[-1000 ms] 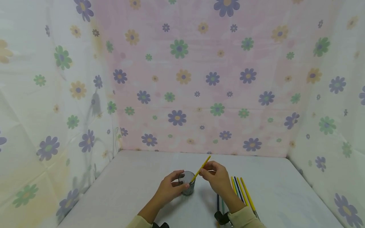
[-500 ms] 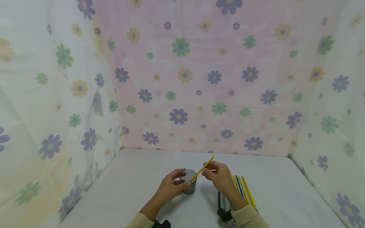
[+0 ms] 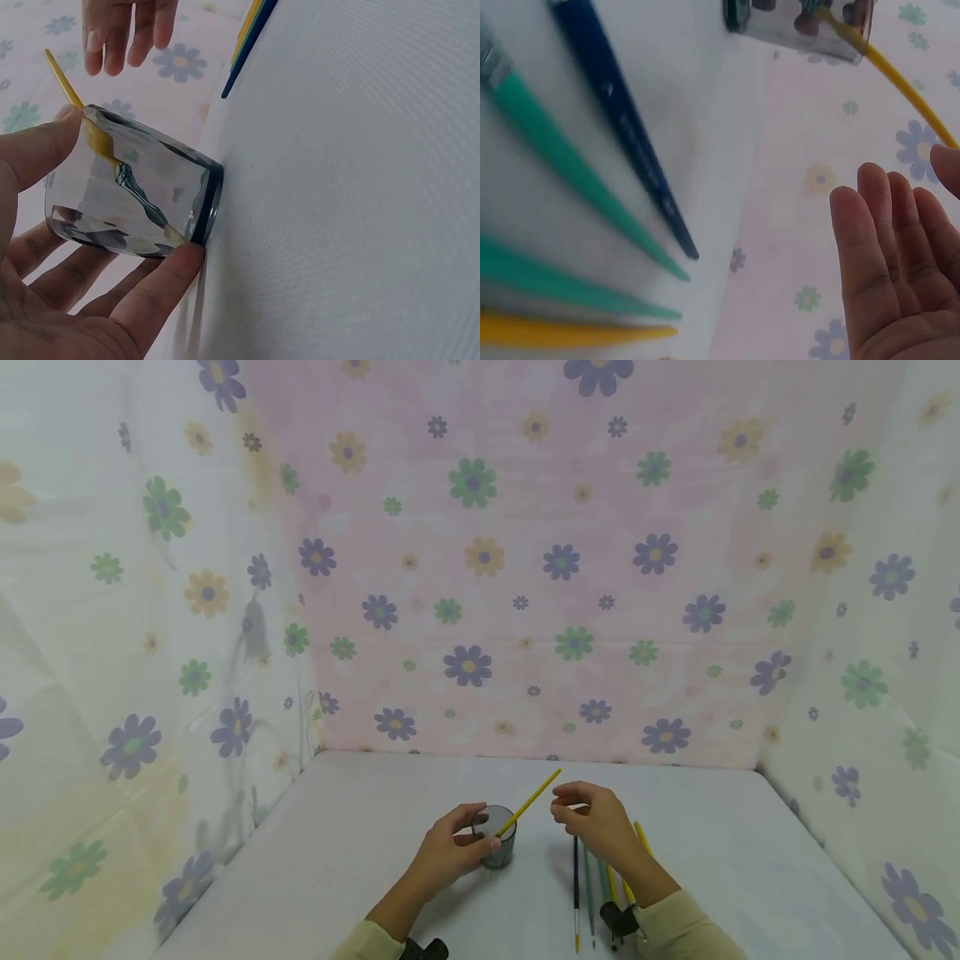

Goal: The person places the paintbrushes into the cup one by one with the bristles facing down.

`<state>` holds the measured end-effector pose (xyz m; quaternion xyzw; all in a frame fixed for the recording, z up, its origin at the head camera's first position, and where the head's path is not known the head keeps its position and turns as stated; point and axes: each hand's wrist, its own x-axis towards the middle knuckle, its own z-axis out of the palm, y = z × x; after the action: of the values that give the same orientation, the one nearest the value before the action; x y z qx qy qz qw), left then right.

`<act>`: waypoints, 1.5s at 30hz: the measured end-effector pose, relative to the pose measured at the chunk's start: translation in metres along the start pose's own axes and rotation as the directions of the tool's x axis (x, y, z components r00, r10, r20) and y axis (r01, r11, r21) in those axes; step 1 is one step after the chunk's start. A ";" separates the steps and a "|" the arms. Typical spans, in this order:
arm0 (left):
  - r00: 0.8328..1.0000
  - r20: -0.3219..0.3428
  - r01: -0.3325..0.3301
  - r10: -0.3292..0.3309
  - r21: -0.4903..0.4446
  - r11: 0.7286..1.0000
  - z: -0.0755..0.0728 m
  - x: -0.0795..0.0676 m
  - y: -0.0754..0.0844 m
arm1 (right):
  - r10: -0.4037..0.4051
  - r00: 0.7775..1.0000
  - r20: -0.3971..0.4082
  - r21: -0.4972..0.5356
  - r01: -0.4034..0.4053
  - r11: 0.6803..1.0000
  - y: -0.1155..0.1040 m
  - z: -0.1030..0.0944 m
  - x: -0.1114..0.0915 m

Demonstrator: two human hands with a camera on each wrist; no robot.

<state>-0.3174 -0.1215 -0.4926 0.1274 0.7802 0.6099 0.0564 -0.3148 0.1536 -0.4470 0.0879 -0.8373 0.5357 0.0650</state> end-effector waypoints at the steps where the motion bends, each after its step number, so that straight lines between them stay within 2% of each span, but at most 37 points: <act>1: 1.000 0.001 -0.002 0.002 0.000 1.000 0.000 0.000 -0.001 | 0.001 1.000 0.002 -0.015 -0.001 1.000 0.001 -0.003 0.000; 8: 1.000 -0.011 -0.003 0.003 0.010 1.000 0.000 0.001 -0.001 | 0.008 1.000 -0.008 -0.080 -0.009 0.997 0.007 -0.024 -0.003; 13: 0.999 -0.044 0.027 -0.025 0.033 0.999 0.002 0.002 -0.001 | 0.043 0.999 -0.010 -0.113 -0.044 0.993 0.008 -0.036 -0.007; 21: 0.996 -0.080 0.041 -0.036 0.058 0.997 0.005 0.002 0.000 | 0.068 0.997 -0.019 -0.164 -0.070 0.984 0.018 -0.056 -0.010; 30: 0.994 -0.112 0.041 -0.020 0.189 0.981 0.004 0.001 0.000 | 0.107 0.994 -0.014 -0.198 -0.108 0.974 0.035 -0.077 -0.011; 33: 0.995 -0.104 0.010 0.013 0.221 0.975 0.002 0.001 0.001 | 0.140 0.990 -0.019 -0.203 -0.140 0.969 0.039 -0.084 -0.012; 35: 0.995 -0.084 -0.033 0.053 0.226 0.973 0.001 0.001 0.002 | 0.164 0.986 -0.025 -0.209 -0.166 0.964 0.042 -0.088 -0.012; 40: 0.990 -0.024 -0.131 0.137 0.179 0.975 -0.002 0.000 0.005 | 0.228 0.974 -0.013 -0.195 -0.226 0.954 0.046 -0.100 -0.014; 45: 0.988 0.001 -0.157 0.158 0.120 0.980 -0.003 0.000 0.008 | 0.313 0.950 -0.001 -0.202 -0.307 0.930 0.052 -0.109 -0.014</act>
<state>-0.3170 -0.1222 -0.4845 0.1891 0.8031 0.5650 -0.0030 -0.3109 0.2748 -0.4500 -0.0439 -0.8910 0.4513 -0.0247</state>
